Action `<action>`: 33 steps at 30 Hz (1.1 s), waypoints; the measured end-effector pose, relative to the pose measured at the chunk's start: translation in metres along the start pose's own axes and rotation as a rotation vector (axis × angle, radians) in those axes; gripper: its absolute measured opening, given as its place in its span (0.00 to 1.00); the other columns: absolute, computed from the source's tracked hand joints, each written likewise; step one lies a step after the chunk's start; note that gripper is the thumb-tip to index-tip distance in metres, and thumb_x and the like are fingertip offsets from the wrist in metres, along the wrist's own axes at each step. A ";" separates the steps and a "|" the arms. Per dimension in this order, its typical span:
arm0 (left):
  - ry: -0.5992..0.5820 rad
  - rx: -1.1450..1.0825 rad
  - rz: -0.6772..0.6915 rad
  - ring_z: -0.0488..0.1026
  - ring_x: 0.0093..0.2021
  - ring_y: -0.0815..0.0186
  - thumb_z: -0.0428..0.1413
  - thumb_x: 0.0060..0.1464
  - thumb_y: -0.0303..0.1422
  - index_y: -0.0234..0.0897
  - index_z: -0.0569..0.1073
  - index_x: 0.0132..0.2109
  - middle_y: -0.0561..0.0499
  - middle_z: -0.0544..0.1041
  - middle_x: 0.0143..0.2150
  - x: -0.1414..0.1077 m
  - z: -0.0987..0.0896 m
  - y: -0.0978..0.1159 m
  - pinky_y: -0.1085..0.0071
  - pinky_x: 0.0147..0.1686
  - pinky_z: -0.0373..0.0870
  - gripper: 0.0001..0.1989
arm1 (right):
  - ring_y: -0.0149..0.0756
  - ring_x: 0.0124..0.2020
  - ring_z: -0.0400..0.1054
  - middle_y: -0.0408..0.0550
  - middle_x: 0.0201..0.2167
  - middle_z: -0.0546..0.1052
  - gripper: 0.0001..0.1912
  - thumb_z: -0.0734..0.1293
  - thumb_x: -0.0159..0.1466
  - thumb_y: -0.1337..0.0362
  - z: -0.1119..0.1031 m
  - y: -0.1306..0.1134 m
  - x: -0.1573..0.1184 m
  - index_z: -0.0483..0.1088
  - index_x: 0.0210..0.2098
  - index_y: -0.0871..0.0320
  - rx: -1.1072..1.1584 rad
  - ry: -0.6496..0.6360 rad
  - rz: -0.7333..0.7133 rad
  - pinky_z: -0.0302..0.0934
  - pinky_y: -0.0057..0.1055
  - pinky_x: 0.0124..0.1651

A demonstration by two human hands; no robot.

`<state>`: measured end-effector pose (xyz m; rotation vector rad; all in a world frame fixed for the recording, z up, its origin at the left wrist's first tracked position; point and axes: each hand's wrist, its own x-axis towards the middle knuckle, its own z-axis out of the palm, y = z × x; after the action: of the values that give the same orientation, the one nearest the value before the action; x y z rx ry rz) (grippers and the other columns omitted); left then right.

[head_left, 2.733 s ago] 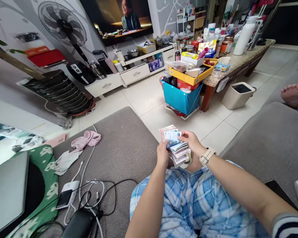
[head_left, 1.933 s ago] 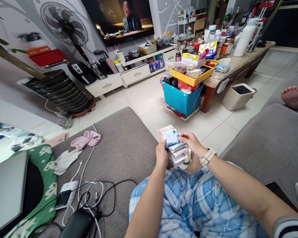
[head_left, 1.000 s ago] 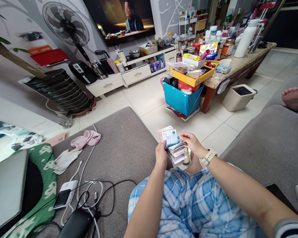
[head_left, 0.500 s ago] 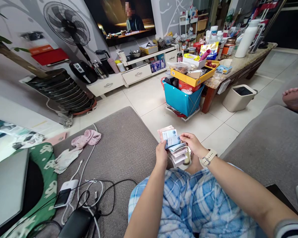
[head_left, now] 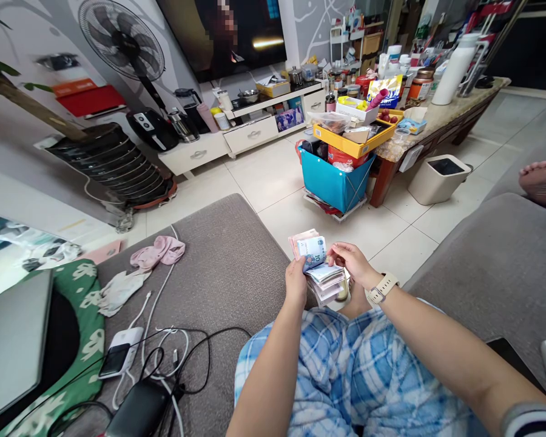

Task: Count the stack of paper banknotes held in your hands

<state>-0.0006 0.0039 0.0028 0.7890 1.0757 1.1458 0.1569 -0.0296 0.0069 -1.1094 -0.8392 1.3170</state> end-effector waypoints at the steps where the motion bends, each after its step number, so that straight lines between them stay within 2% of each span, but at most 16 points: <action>1: -0.011 -0.009 -0.002 0.74 0.31 0.64 0.63 0.42 0.39 0.34 0.78 0.29 0.50 0.79 0.28 0.000 0.000 0.000 0.68 0.36 0.69 0.11 | 0.32 0.22 0.59 0.44 0.20 0.73 0.22 0.71 0.57 0.42 0.000 0.000 0.000 0.74 0.27 0.57 -0.017 0.003 -0.004 0.49 0.31 0.27; 5: -0.049 -0.067 -0.031 0.75 0.31 0.65 0.64 0.40 0.37 0.34 0.79 0.33 0.51 0.80 0.30 -0.002 0.001 -0.001 0.69 0.37 0.69 0.12 | 0.32 0.24 0.61 0.41 0.20 0.71 0.22 0.76 0.51 0.46 -0.001 0.001 0.001 0.69 0.24 0.56 -0.072 0.076 -0.035 0.52 0.31 0.30; 11: -0.087 -0.075 -0.051 0.73 0.28 0.67 0.65 0.38 0.34 0.34 0.77 0.32 0.53 0.79 0.28 -0.003 0.000 -0.004 0.71 0.35 0.68 0.11 | 0.32 0.25 0.60 0.38 0.22 0.69 0.22 0.79 0.46 0.49 -0.002 0.002 0.003 0.68 0.26 0.55 -0.054 0.167 -0.025 0.53 0.30 0.31; 15: -0.093 -0.046 -0.039 0.73 0.29 0.67 0.65 0.39 0.36 0.34 0.78 0.33 0.52 0.79 0.28 -0.003 0.001 -0.003 0.70 0.35 0.68 0.12 | 0.31 0.24 0.58 0.38 0.20 0.67 0.21 0.77 0.49 0.47 -0.002 0.003 0.003 0.69 0.25 0.56 -0.089 0.153 -0.036 0.52 0.31 0.29; 20: -0.035 -0.001 -0.023 0.73 0.29 0.65 0.63 0.43 0.41 0.34 0.77 0.30 0.51 0.77 0.27 -0.003 0.000 0.000 0.69 0.34 0.69 0.13 | 0.32 0.25 0.59 0.39 0.21 0.68 0.21 0.76 0.51 0.46 -0.003 0.004 0.002 0.71 0.26 0.56 -0.076 0.120 -0.052 0.53 0.31 0.30; 33: 0.007 -0.017 -0.032 0.75 0.35 0.60 0.65 0.42 0.42 0.34 0.77 0.30 0.49 0.78 0.28 -0.003 0.001 0.002 0.68 0.36 0.69 0.15 | 0.33 0.26 0.61 0.40 0.23 0.70 0.19 0.76 0.51 0.47 0.001 -0.002 -0.001 0.73 0.27 0.56 -0.034 0.105 -0.053 0.55 0.32 0.32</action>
<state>-0.0001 0.0019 0.0060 0.7528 1.0796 1.1296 0.1563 -0.0299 0.0095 -1.1646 -0.8107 1.1945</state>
